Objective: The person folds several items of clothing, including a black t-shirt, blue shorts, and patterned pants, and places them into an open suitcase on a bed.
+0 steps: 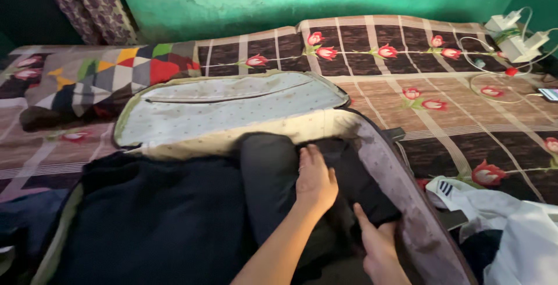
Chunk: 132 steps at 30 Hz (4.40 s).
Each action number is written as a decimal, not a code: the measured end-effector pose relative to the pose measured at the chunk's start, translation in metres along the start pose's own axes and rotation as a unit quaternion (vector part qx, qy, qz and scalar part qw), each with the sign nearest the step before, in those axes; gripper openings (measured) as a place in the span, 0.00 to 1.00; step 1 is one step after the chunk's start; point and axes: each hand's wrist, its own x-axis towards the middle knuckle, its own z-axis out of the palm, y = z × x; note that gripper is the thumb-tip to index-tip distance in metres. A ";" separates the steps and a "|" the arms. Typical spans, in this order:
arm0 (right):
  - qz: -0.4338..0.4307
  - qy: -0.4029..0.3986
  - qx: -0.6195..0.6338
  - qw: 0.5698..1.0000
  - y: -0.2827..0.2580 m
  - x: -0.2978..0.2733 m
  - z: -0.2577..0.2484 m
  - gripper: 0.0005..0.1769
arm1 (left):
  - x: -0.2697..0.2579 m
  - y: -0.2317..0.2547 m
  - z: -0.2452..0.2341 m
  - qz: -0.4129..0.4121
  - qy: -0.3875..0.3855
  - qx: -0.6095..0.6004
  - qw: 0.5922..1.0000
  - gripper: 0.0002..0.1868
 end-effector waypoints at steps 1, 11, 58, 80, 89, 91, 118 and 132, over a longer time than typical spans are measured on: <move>-0.018 0.000 0.003 1.000 0.003 -0.003 0.002 0.59 | -0.005 -0.002 -0.008 0.027 -0.022 0.008 0.999 0.46; 0.054 -0.036 -0.201 0.978 0.065 0.006 0.001 0.57 | -0.018 0.015 -0.115 -0.018 -0.204 0.121 0.971 0.47; -0.042 -0.169 -0.392 0.903 -0.056 -0.058 0.074 0.40 | -0.120 -0.004 -0.175 0.042 -0.157 0.102 0.981 0.66; -0.158 -0.123 -0.334 0.921 -0.056 -0.108 0.055 0.31 | -0.140 -0.022 -0.098 0.073 0.032 0.150 0.986 0.28; -0.128 -0.123 -0.432 0.884 -0.073 -0.136 0.045 0.38 | -0.200 -0.053 -0.164 0.170 -0.003 0.208 0.963 0.35; -0.119 -0.130 -0.473 0.863 -0.078 -0.141 0.044 0.39 | -0.207 -0.054 -0.173 0.177 -0.037 0.202 0.963 0.37; -0.442 -0.312 -0.479 0.691 -0.191 -0.360 0.155 0.31 | -0.219 -0.155 -0.421 -0.048 0.088 0.245 0.964 0.29; -0.617 -0.265 -0.358 0.649 -0.217 -0.493 0.237 0.26 | -0.318 -0.296 -0.443 -0.240 -0.003 0.363 0.900 0.08</move>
